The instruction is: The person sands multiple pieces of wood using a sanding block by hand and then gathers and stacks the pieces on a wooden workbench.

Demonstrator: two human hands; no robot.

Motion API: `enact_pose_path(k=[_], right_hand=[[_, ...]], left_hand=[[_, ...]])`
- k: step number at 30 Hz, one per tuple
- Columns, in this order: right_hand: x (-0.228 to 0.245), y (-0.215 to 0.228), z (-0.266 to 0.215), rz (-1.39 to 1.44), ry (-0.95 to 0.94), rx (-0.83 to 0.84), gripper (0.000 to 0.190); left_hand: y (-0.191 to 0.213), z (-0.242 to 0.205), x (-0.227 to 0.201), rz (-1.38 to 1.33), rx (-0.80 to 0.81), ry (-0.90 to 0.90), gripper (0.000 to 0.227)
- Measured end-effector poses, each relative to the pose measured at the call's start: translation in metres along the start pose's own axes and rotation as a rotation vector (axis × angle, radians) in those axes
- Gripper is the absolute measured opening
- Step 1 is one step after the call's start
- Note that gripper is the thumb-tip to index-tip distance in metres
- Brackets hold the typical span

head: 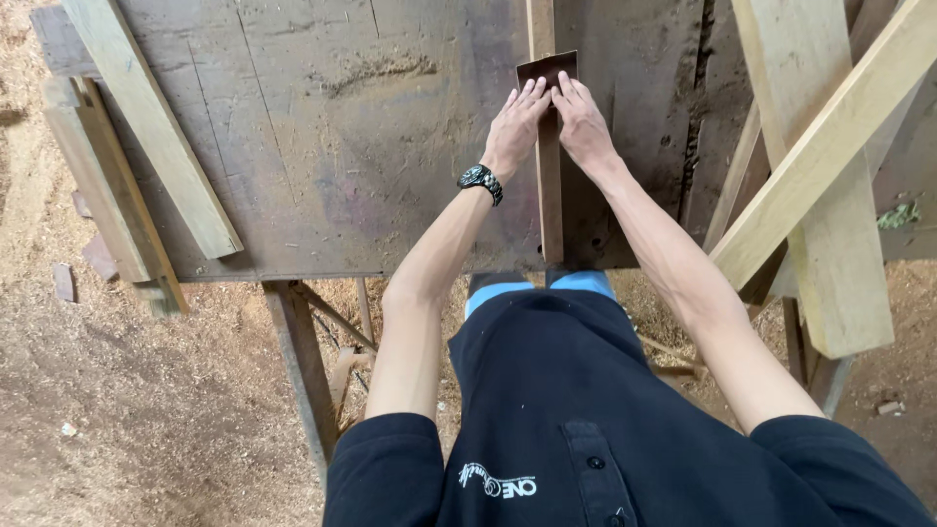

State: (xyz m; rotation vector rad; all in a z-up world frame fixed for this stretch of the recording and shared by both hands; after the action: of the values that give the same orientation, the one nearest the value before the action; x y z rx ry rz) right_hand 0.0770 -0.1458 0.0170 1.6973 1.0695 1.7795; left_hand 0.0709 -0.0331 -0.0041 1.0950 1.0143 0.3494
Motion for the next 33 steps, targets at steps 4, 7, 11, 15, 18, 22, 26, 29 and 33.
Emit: enact_pose_path(k=[4,7,11,15,18,22,26,29,33], right_hand=[[0.015,-0.001,-0.069,-0.036,-0.001,-0.019,0.051],[0.025,-0.004,-0.127,-0.023,-0.054,-0.038,0.052],[0.033,-0.014,-0.203,-0.005,-0.143,-0.07,0.049],[0.033,-0.021,-0.228,-0.03,-0.171,-0.105,0.048],[0.031,-0.023,-0.205,-0.043,-0.136,-0.149,0.052],[0.025,-0.03,-0.147,-0.013,-0.053,-0.129,0.056],[0.002,-0.037,-0.108,0.05,-0.241,-0.085,0.047],[0.002,-0.034,-0.117,0.131,-0.291,-0.136,0.039],[0.02,-0.034,-0.171,0.188,-0.341,-0.132,0.043]], left_hand=[[-0.015,-0.047,-0.039,0.074,0.076,-0.102,0.061],[-0.033,-0.093,-0.07,-0.002,0.107,-0.127,0.057],[-0.052,-0.141,-0.11,0.006,0.121,-0.188,0.052],[-0.056,-0.155,-0.125,-0.018,0.17,-0.208,0.048],[-0.038,-0.134,-0.115,-0.001,0.144,-0.197,0.048],[0.004,-0.108,-0.089,-0.182,-0.013,-0.078,0.041],[0.041,-0.129,-0.079,-0.363,-0.144,-0.03,0.033],[0.051,-0.178,-0.063,-0.447,-0.135,0.11,0.032],[0.028,-0.253,-0.051,-0.581,0.002,0.399,0.039]])
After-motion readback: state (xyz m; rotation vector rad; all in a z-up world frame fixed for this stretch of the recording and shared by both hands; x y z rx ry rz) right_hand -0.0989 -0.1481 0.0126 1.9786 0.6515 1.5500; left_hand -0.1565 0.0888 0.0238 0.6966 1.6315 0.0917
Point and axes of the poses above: each hand's wrist, its own z-axis towards the middle knuckle, its own y-axis out of the back of the hand, x = y × z, the point moved 9 cm from there along z, towards the middle knuckle, and after that the axes turned 15 degrees about -y, right-handed, at the moved point
